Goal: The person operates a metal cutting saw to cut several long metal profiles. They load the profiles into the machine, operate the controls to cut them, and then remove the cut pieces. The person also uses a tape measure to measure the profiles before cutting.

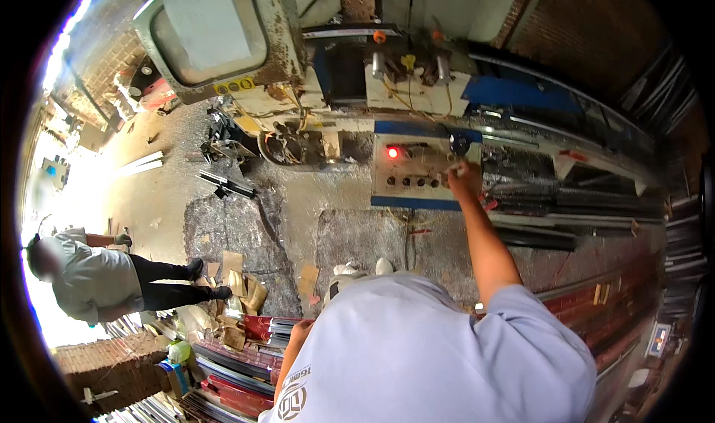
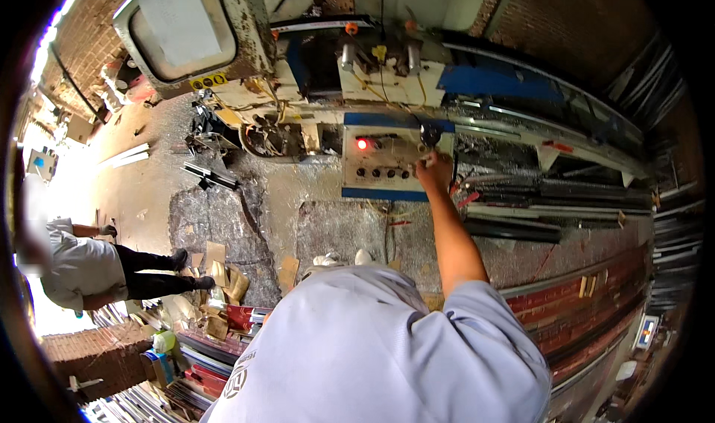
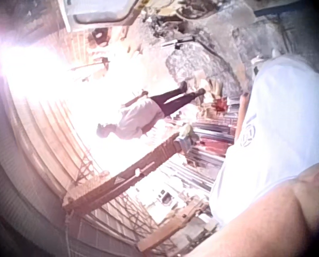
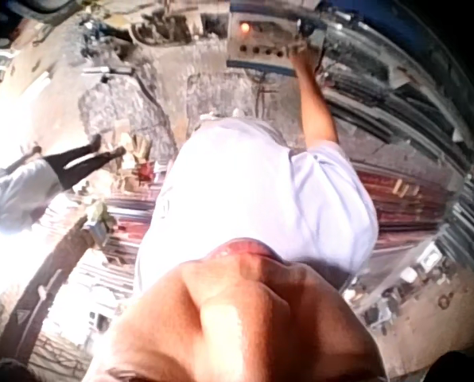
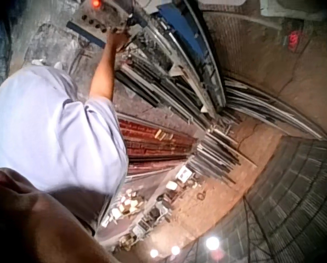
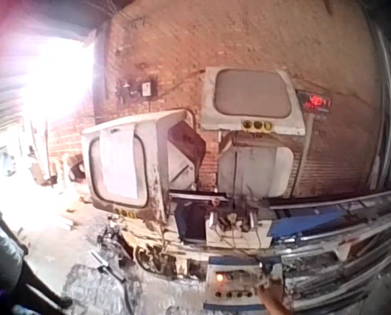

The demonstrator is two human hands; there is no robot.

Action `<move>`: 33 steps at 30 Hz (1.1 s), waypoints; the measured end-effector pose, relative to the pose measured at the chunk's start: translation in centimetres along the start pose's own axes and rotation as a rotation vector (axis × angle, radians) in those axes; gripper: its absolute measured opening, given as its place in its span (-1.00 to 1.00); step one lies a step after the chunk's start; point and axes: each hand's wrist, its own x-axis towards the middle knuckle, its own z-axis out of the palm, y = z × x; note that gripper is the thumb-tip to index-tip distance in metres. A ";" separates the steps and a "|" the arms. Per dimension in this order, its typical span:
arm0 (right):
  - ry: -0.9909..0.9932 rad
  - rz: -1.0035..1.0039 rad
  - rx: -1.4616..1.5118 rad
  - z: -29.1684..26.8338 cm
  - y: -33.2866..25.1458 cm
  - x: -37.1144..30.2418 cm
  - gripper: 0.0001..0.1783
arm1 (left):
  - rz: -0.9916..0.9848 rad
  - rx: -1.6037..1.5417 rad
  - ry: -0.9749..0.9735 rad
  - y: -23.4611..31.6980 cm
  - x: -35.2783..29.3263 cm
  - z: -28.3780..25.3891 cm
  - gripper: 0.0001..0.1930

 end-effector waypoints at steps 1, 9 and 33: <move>0.134 -0.096 -0.058 0.3 0.3 -0.1 -0.63 | -0.012 0.018 0.013 1.6 0.4 -0.1 -0.62; -0.339 0.151 -0.010 4.4 -2.1 -3.0 -0.44 | -0.082 0.122 0.045 8.7 0.2 -5.0 -0.55; 0.041 -0.276 0.380 8.5 -32.4 6.1 -0.93 | -0.024 0.123 0.023 11.6 27.4 -29.7 -0.63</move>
